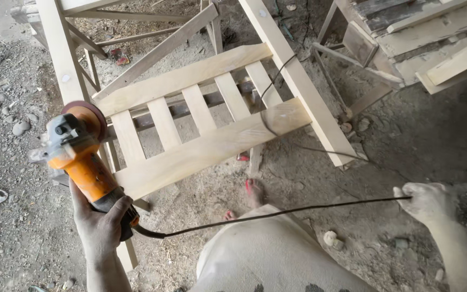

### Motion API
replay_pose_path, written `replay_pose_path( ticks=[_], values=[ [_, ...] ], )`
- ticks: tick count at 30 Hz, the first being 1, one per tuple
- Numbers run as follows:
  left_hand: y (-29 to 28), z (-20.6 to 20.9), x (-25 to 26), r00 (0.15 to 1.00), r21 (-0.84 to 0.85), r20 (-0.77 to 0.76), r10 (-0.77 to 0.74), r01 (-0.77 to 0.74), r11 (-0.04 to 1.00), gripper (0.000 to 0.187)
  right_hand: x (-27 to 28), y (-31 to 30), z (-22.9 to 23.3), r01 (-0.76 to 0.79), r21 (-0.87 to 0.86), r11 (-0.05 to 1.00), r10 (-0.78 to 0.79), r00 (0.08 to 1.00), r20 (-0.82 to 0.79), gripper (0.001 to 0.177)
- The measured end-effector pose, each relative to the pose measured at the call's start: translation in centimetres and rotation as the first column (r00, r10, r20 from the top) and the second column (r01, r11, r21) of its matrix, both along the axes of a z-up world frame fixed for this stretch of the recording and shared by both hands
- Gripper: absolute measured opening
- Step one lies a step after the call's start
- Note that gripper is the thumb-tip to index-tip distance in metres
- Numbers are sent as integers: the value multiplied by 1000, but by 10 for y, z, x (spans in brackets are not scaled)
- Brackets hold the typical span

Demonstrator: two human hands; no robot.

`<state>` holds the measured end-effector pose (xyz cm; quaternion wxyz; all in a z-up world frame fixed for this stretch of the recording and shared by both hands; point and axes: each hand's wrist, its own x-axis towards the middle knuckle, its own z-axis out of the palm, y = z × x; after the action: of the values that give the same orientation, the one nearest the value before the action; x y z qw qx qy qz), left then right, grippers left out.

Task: The person uses an orbital sander to smooth the surfaces of a wooden chair frame. They systematically sand the seat slats and side rails, moving the tool back and forth across the wood. The person repositions the chair to access different sections and continues sanding until the clip ends.

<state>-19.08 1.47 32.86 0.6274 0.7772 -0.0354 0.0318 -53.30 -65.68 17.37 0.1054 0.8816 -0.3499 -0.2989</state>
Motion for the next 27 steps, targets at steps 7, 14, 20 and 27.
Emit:
replay_pose_path(
  ticks=[7,14,20,27],
  values=[
    [-18,-71,-48,968,-142,-236,-86,54,988,102,-126,29,45,334,-77,939,-342,925,-166,33],
    [-52,-82,-79,920,-128,-376,-113,69,989,110,-24,88,-48,58,427,903,-30,997,-70,72],
    [-110,-95,-86,912,73,-400,-89,128,989,110,217,237,-81,-399,917,-17,-623,722,302,58],
    [-216,-136,-84,922,243,-385,-43,146,959,113,325,316,-43,-233,895,-381,-653,753,-82,37]
  ],
)
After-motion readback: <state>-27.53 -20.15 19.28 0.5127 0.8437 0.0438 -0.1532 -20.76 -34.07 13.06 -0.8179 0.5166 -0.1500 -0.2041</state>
